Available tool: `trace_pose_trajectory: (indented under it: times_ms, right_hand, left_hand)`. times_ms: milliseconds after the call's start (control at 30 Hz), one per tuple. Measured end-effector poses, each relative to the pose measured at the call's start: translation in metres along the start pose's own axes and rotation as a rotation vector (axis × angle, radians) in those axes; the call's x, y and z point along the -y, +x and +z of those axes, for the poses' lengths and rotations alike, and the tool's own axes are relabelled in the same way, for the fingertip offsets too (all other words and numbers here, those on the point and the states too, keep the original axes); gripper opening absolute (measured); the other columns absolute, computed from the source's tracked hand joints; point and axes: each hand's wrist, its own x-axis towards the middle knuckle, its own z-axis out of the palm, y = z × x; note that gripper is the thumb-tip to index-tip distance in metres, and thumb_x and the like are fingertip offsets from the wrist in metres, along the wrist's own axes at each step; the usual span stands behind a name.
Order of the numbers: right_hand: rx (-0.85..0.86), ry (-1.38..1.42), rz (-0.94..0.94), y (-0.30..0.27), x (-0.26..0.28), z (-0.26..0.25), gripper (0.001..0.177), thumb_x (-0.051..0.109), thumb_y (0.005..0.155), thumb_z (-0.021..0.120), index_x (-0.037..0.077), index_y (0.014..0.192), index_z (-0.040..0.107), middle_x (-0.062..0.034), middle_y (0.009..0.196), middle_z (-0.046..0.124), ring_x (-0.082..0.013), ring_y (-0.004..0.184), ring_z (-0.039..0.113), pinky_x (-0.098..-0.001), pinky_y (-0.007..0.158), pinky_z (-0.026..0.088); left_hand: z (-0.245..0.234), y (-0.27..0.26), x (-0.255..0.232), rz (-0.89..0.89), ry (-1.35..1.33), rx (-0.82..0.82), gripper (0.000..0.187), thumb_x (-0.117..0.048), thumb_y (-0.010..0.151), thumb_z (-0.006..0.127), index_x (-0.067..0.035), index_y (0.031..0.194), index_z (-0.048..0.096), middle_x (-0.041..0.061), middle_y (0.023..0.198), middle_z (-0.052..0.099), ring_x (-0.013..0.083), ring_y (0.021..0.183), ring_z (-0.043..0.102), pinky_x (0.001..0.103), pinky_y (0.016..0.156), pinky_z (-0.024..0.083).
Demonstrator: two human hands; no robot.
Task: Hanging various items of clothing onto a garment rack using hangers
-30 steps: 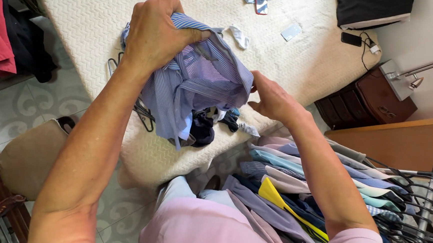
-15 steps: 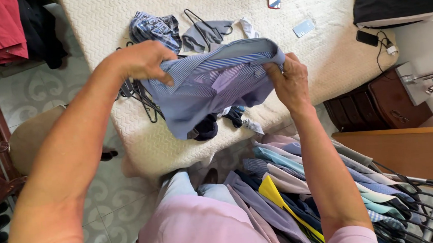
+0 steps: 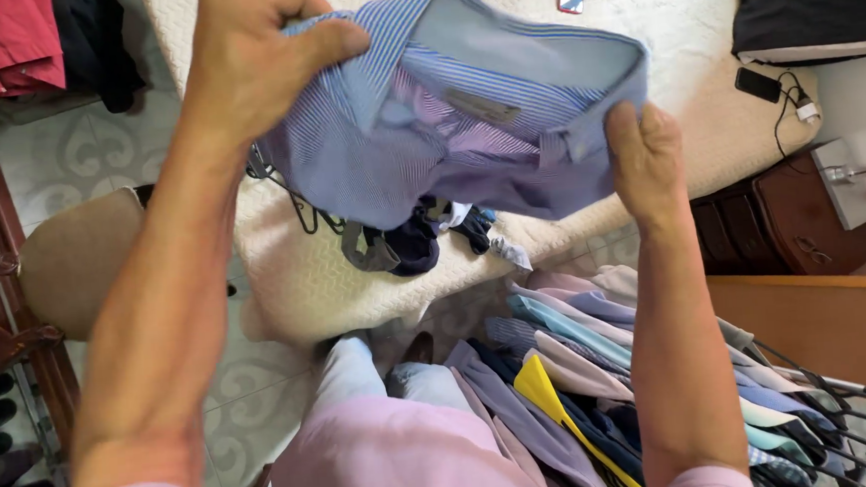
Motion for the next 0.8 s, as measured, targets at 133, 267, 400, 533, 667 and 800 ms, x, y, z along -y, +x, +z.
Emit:
trace_pose_trajectory:
  times_ms: [133, 267, 400, 533, 667, 800]
  right_hand:
    - [0.017, 0.452, 0.107, 0.011, -0.01, 0.044, 0.042, 0.044, 0.112, 0.053, 0.009, 0.133, 0.065, -0.0036, 0.126, 0.071, -0.0144, 0.116, 0.067, -0.0286, 0.101, 0.058]
    - [0.212, -0.012, 0.206, 0.013, -0.054, 0.098, 0.041, 0.043, 0.116, 0.049, 0.007, 0.105, 0.064, -0.0027, 0.095, 0.06, -0.0163, 0.092, 0.056, -0.0356, 0.079, 0.048]
    - [0.194, 0.036, 0.426, -0.014, -0.053, 0.148, 0.034, 0.037, 0.116, 0.054, 0.009, 0.097, 0.06, -0.0046, 0.086, 0.055, -0.0201, 0.083, 0.052, -0.0355, 0.071, 0.044]
    - [0.182, 0.087, 0.542, -0.041, -0.083, 0.19, 0.032, 0.038, 0.114, 0.058, 0.009, 0.101, 0.062, -0.0061, 0.083, 0.058, -0.0189, 0.075, 0.055, -0.0372, 0.063, 0.047]
    - [0.047, 0.299, 0.618, -0.049, -0.084, 0.224, 0.025, 0.03, 0.116, 0.054, 0.014, 0.097, 0.058, -0.0018, 0.07, 0.064, -0.0087, 0.057, 0.063, -0.022, 0.05, 0.05]
    - [-0.043, 0.418, 0.624, -0.057, -0.116, 0.249, 0.022, 0.028, 0.116, 0.056, 0.012, 0.101, 0.058, -0.007, 0.076, 0.07, -0.013, 0.061, 0.072, -0.0236, 0.054, 0.059]
  left_hand:
    - [0.044, -0.002, 0.098, -0.229, -0.214, 0.067, 0.023, -0.023, 0.106, 0.086, -0.014, 0.089, 0.074, -0.006, 0.083, 0.066, 0.0028, 0.078, 0.056, 0.023, 0.071, 0.043]
    - [0.114, -0.054, 0.195, -0.316, -0.033, 0.126, 0.027, -0.025, 0.1, 0.077, -0.012, 0.077, 0.07, 0.006, 0.073, 0.07, 0.0227, 0.072, 0.064, 0.039, 0.07, 0.05]
    - [0.203, -0.154, 0.295, -0.552, -0.033, 0.133, 0.013, -0.02, 0.096, 0.068, -0.014, 0.097, 0.079, 0.01, 0.096, 0.081, 0.0372, 0.098, 0.076, 0.049, 0.089, 0.058]
    - [0.231, -0.223, 0.375, -0.952, -0.102, 0.183, 0.033, -0.022, 0.098, 0.055, -0.039, 0.116, 0.078, -0.008, 0.127, 0.076, 0.0282, 0.126, 0.068, 0.044, 0.11, 0.055]
    - [0.226, -0.293, 0.47, -1.268, 0.127, -0.111, 0.025, -0.04, 0.097, 0.052, -0.046, 0.101, 0.077, -0.02, 0.108, 0.076, 0.0144, 0.112, 0.073, 0.036, 0.103, 0.057]
    - [0.206, -0.33, 0.513, -1.448, 0.285, -0.405, 0.024, -0.037, 0.093, 0.056, -0.031, 0.094, 0.079, 0.002, 0.1, 0.081, 0.03, 0.105, 0.076, 0.043, 0.097, 0.06]
